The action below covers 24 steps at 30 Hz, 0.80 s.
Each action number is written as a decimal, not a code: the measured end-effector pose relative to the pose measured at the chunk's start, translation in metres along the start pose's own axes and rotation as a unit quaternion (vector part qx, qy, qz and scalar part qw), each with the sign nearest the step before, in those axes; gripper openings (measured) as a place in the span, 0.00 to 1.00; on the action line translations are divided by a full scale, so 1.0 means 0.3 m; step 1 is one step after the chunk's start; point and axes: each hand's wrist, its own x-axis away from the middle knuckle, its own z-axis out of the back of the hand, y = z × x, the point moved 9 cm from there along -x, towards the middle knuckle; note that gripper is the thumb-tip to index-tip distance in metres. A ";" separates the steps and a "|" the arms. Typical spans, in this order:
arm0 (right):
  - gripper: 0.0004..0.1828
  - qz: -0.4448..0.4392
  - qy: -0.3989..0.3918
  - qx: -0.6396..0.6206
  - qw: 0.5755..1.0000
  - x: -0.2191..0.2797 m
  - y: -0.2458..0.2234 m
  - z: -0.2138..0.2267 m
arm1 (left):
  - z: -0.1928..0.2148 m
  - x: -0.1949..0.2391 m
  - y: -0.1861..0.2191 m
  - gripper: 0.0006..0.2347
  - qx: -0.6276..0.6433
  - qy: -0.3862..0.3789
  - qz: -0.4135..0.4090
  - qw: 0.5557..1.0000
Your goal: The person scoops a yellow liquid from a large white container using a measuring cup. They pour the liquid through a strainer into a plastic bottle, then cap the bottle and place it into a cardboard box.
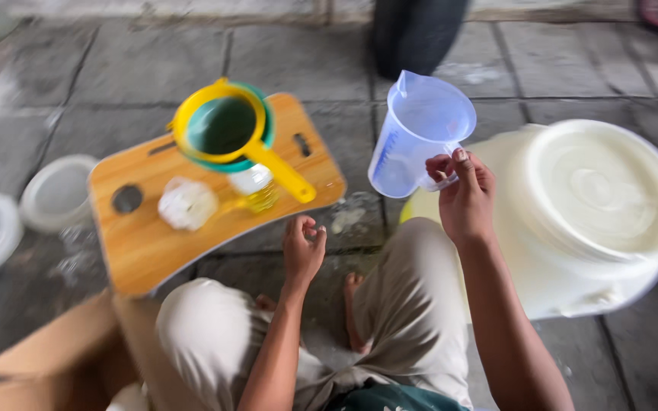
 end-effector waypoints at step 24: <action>0.19 0.186 0.172 0.314 0.915 0.115 -0.865 0.913 | -0.788 0.069 1.155 0.32 0.000 -0.446 -0.327 0.833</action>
